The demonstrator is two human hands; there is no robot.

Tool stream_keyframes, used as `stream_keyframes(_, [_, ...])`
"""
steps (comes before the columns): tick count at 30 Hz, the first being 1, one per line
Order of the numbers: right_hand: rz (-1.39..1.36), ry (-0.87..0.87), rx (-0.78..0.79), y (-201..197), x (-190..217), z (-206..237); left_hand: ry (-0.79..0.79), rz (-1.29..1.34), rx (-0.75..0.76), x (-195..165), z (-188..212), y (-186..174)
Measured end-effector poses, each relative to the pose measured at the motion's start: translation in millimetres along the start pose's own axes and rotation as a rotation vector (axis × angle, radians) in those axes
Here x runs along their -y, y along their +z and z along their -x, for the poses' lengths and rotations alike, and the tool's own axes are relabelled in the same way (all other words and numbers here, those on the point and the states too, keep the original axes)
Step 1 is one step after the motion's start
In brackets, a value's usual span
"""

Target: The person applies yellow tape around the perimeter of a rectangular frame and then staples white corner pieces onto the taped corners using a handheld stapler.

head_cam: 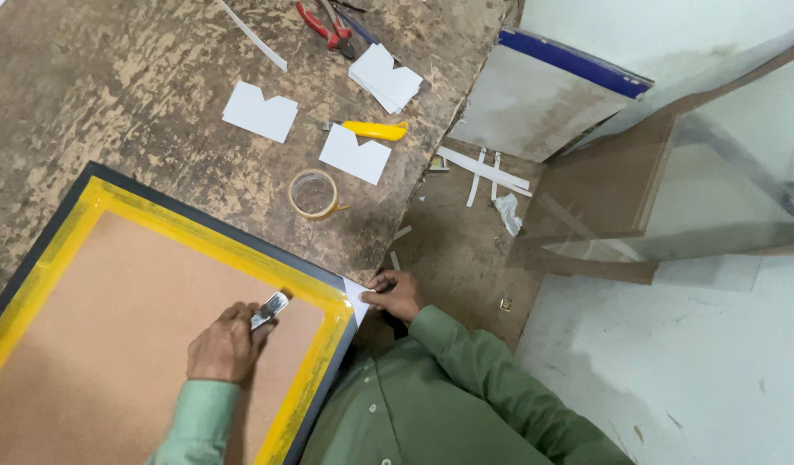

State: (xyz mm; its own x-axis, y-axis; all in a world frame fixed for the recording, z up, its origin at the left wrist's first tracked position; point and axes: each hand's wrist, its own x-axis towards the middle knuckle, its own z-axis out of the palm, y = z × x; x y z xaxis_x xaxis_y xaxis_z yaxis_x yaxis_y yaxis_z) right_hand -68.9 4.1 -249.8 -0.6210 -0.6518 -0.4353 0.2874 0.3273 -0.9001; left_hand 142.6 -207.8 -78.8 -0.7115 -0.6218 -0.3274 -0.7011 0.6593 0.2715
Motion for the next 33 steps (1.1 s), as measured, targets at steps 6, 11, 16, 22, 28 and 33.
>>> stream_keyframes(6, [0.33,-0.213,-0.269,-17.2,51.9,-27.4,-0.431,-0.295,0.391,49.6,45.5,-19.5])
stream_keyframes(11, [0.569,-0.645,-0.536,-40.7,128.8,-122.6,-0.437,-0.171,0.126,95.1,98.8,17.6])
stream_keyframes(16, [0.774,-0.53,-0.483,-38.8,155.4,-173.2,-0.43,-0.051,0.027,125.4,109.7,53.4])
stream_keyframes(22, [0.547,-0.505,-0.496,-23.4,165.2,-173.2,-0.513,-0.074,0.163,116.6,103.5,47.1])
stream_keyframes(28, [0.146,-0.542,-0.317,-17.7,193.1,-147.3,-0.343,0.118,-0.033,106.2,113.7,14.3])
stream_keyframes(33, [0.45,-0.72,0.307,59.7,204.5,-96.3,-0.294,0.538,-0.162,107.4,69.9,-9.2])
